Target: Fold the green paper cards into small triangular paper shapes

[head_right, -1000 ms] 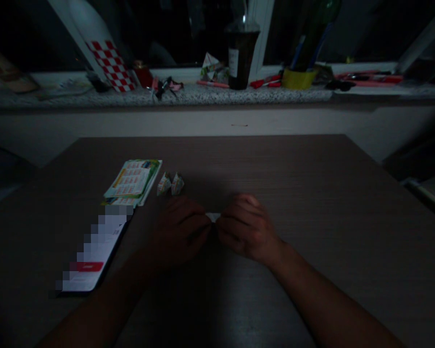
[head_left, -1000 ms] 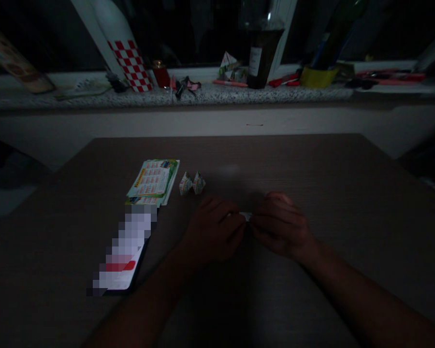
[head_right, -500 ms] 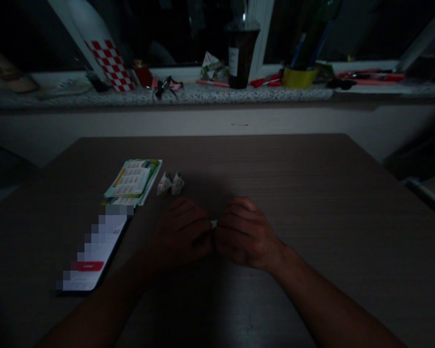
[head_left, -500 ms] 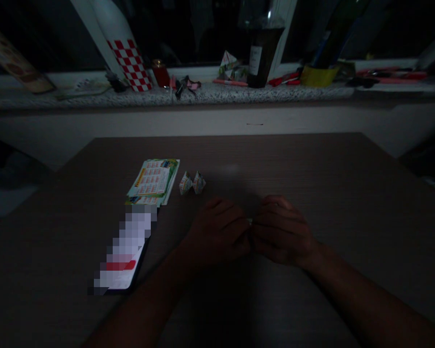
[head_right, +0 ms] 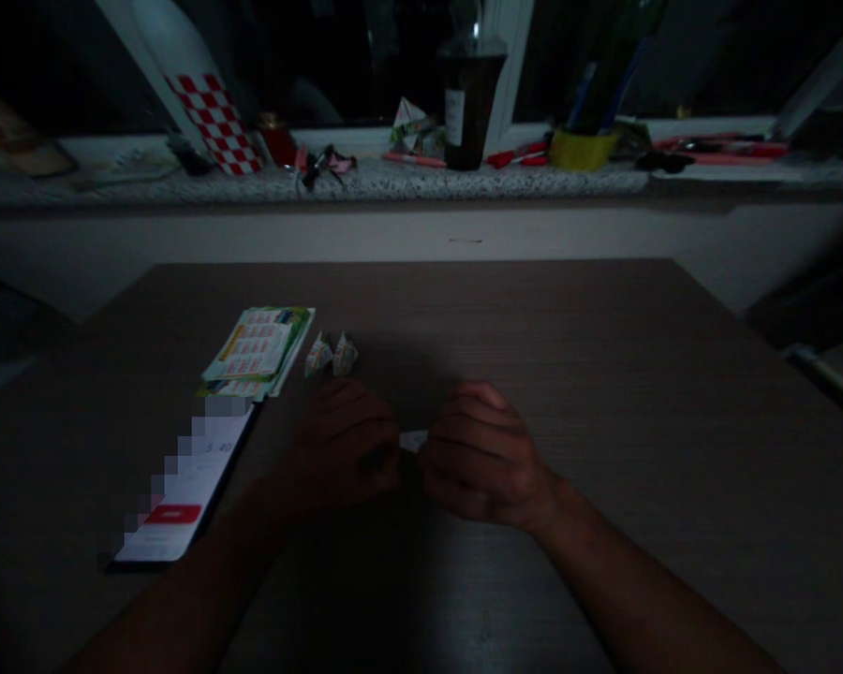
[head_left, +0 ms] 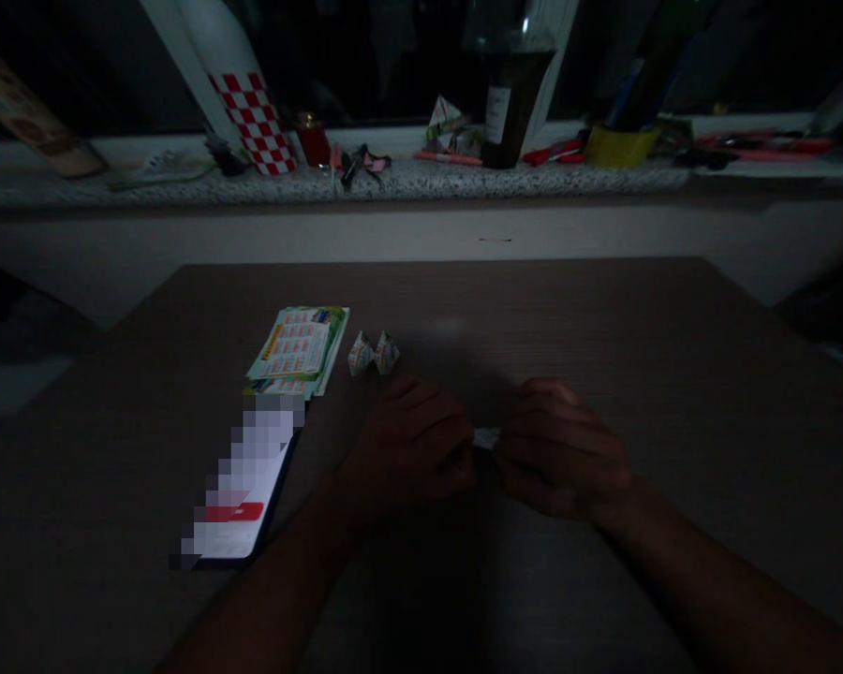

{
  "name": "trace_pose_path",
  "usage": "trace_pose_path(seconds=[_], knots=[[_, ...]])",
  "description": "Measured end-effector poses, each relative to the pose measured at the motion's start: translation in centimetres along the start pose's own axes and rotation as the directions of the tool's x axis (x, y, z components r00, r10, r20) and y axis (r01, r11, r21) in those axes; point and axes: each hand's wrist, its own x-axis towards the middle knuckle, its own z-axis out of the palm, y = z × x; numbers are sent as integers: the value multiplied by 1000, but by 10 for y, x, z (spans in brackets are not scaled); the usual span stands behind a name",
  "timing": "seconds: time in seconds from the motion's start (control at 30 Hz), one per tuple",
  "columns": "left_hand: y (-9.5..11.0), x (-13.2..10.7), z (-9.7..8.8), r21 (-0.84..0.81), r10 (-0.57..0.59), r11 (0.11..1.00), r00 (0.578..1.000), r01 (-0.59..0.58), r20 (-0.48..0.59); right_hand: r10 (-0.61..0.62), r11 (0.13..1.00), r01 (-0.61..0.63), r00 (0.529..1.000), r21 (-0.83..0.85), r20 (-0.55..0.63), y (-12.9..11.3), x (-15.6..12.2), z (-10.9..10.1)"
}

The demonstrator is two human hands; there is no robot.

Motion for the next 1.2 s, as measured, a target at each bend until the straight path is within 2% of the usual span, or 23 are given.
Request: trace_pose_path(seconds=[0.2,0.3,0.4,0.53,0.6,0.67,0.7,0.77,0.83,0.87,0.93,1.03,1.13,1.2], knots=[[-13,-6,-8,37,-47,998,999,46,14,31,999,-32,999,-30,-22,-2,11,-11],[-21,-8,-16,83,-72,994,997,74,-29,67,998,-67,997,1,-40,2,11,-16],[-24,-8,-23,90,-139,985,985,148,-101,121,993,-119,985,21,-121,9,7,-20],[-14,-7,-19,-30,-263,965,962,261,-68,174,982,-162,977,99,-127,12,2,-16],[-5,-6,-11,-152,-356,926,934,347,-38,215,967,-195,969,162,-118,10,1,-11],[2,-6,-2,-323,-482,829,876,456,2,303,930,-267,946,251,-118,6,0,-6],[5,-5,2,-418,-569,735,821,534,48,365,899,-317,923,303,-119,3,0,-4],[9,-5,10,-603,-709,460,678,652,193,513,804,-436,852,405,-101,-1,-3,0],[12,-3,15,-731,-747,188,578,656,327,638,702,-553,768,449,-51,-4,-6,4],[13,-2,16,-767,-751,82,545,637,372,681,653,-599,732,463,-14,-4,-8,5],[13,-1,17,-800,-758,-41,503,599,415,726,582,-653,685,484,51,-4,-11,5],[10,0,17,-826,-775,-99,477,555,414,722,561,-668,684,489,107,-1,-14,3],[5,-1,18,-856,-775,-157,475,493,416,669,648,-633,739,424,81,2,-12,0],[3,-1,19,-858,-763,-201,474,473,440,569,761,-548,821,348,49,5,-9,-1]])
